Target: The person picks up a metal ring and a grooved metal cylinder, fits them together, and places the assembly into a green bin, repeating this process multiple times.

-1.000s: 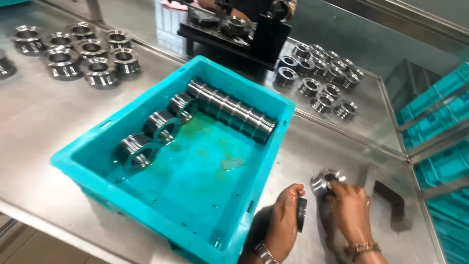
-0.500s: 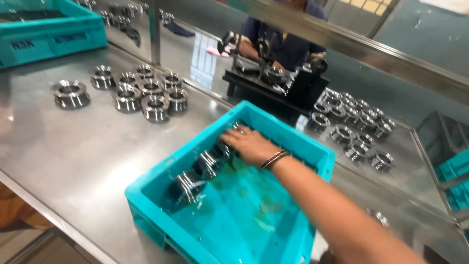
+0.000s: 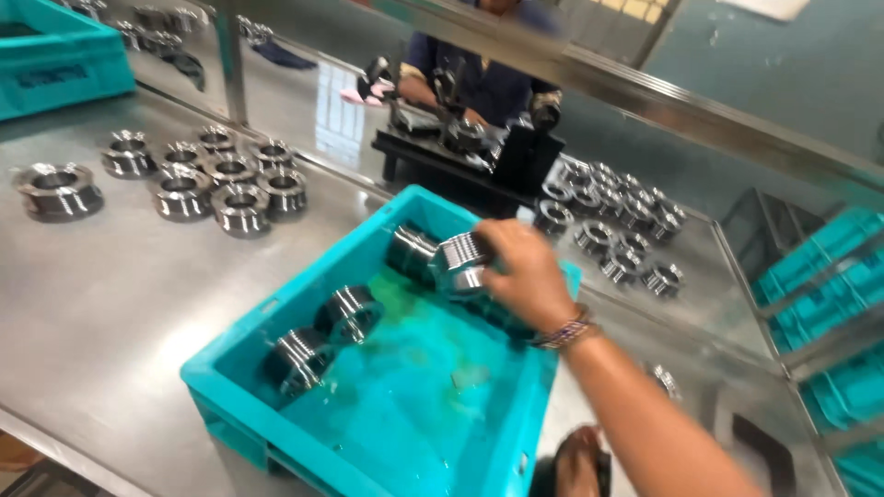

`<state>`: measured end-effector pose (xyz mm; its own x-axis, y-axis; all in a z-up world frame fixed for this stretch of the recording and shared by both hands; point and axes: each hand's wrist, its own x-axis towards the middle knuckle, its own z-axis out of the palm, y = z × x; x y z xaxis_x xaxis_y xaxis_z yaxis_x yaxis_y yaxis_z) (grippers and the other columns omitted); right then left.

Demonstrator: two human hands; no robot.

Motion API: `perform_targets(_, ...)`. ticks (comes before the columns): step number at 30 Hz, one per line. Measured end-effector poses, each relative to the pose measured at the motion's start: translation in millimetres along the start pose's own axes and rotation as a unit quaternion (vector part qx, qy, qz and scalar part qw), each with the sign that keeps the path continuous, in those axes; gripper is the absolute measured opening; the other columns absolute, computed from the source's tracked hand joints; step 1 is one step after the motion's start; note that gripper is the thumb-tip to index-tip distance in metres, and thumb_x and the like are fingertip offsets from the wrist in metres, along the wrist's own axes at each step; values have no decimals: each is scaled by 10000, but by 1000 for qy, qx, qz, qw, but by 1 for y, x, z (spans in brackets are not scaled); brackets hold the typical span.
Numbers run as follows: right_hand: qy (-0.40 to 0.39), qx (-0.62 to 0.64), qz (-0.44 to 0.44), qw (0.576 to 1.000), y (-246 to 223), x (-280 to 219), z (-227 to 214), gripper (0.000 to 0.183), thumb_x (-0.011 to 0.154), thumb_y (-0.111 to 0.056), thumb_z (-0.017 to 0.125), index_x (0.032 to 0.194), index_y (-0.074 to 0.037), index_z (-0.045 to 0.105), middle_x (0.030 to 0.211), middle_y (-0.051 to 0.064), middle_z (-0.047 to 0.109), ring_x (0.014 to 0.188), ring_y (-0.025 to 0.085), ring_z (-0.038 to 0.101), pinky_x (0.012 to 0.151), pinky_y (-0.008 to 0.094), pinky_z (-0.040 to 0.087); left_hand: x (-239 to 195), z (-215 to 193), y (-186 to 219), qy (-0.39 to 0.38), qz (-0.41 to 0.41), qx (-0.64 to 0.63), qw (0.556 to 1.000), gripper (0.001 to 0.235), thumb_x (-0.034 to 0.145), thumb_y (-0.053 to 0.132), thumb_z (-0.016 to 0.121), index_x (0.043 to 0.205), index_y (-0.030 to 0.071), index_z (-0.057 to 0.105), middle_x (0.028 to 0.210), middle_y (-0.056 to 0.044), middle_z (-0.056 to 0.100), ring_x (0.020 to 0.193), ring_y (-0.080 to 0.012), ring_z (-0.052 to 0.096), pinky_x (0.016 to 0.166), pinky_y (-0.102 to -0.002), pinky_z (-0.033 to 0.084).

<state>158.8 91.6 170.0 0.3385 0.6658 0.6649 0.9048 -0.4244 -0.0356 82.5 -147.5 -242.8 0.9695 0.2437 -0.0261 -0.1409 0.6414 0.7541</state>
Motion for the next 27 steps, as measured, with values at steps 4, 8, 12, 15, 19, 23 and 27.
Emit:
perform_targets(4, -4, 79, 202, 976, 7, -91, -97, 427, 835, 23, 636, 1249, -77, 672, 1202, 96, 727, 1074, 202, 701, 916, 307, 549, -10, 21, 153, -3, -51, -10, 999, 459, 1045, 391, 470, 1178, 14, 697, 1036, -60, 690, 959, -143, 612, 890, -295, 494)
perform_targets(8, -33, 152, 381, 911, 23, -199, -146, 396, 874, 87, 576, 1214, -80, 692, 1129, 52, 758, 1021, 119, 699, 878, 259, 546, -45, 35, 262, -31, -88, 71, 993, 537, 1036, 451, 374, 1246, 55, 670, 1107, -54, 701, 1010, -128, 629, 921, -266, 488)
perform_targets(12, -21, 274, 448, 851, 28, -285, -142, 367, 892, 135, 550, 1177, -45, 694, 1123, 40, 743, 1030, 115, 687, 887, 251, 534, -54, 38, 280, -53, -41, 117, 991, 584, 1065, 443, 277, 1284, 46, 644, 1143, -94, 703, 995, -159, 621, 896, -293, 500)
perform_targets(15, -22, 289, 452, 844, 14, -310, -129, 343, 890, 138, 564, 1151, -34, 706, 1119, 35, 746, 1036, 119, 688, 901, 253, 540, -55, 36, 272, -80, -11, 104, 991, 587, 1082, 441, 250, 1334, 38, 595, 1212, -95, 685, 1074, -147, 637, 946, -283, 509)
perform_targets(19, -22, 300, 478, 825, -1, -315, -110, 318, 895, 126, 581, 1134, -34, 716, 1106, 35, 747, 1016, 124, 689, 888, 270, 556, -64, 43, 291, -92, -87, 92, 988, 599, 1046, 457, 239, 1346, 64, 575, 1203, -77, 662, 925, -177, 650, 775, -327, 542)
perform_targets(23, -14, 311, 464, 829, -2, -319, -99, 334, 876, 134, 575, 1128, -34, 715, 1124, 38, 743, 1044, 128, 693, 925, 274, 553, -66, 42, 295, -119, -32, 158, 980, 633, 1069, 478, 216, 1376, 49, 567, 1208, -104, 679, 1024, -164, 686, 880, -286, 554)
perform_targets(27, -11, 310, 466, 829, -9, -317, -92, 392, 842, 158, 560, 1146, -39, 710, 1151, 37, 744, 1070, 128, 698, 947, 272, 550, -70, 41, 292, -130, 14, 203, 970, 640, 1082, 487, 233, 1403, 37, 556, 1173, -124, 708, 1045, -185, 696, 896, -293, 542)
